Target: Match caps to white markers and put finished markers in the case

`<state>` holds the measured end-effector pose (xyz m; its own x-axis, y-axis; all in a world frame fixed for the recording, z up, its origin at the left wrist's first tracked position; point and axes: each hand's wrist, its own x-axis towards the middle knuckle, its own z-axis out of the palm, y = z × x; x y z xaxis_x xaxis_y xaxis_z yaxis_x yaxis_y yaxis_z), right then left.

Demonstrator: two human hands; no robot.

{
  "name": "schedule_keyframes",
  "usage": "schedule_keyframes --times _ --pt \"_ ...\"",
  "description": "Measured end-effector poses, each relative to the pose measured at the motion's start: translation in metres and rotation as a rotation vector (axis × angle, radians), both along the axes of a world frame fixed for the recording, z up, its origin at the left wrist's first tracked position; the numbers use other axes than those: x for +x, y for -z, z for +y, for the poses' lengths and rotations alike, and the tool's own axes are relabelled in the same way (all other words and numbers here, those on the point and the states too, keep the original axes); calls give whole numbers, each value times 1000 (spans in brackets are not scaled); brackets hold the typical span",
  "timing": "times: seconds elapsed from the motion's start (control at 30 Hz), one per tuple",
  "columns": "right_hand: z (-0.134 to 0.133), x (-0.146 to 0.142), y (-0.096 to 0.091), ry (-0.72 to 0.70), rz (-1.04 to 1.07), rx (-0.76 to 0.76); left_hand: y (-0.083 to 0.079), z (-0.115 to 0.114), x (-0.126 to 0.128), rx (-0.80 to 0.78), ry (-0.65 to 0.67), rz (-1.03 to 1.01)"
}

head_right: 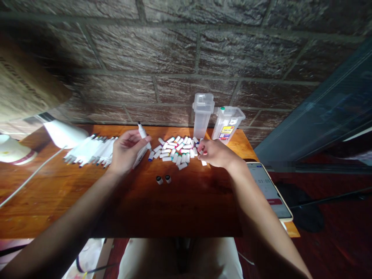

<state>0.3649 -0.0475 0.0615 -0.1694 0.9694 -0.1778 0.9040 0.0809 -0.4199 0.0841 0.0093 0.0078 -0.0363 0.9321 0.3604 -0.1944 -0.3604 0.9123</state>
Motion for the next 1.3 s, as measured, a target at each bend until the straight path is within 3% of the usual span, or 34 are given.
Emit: schedule_keyframes --times 0.23,0.47,0.77,0.93,1.07,1.3 --pt "-5 17 30 18 180 68 0 2 0 4 -44 8" --pt "4 17 46 103 166 161 0 1 0 26 -23 11" --pt "2 17 42 131 139 217 -1 -4 1 112 20 147" --pt "1 21 43 136 150 54 6 -4 -1 184 36 219" --pt "1 22 45 153 192 12 8 -4 -4 258 5 304" --pt "2 12 43 162 86 143 7 -4 -4 315 -12 353"
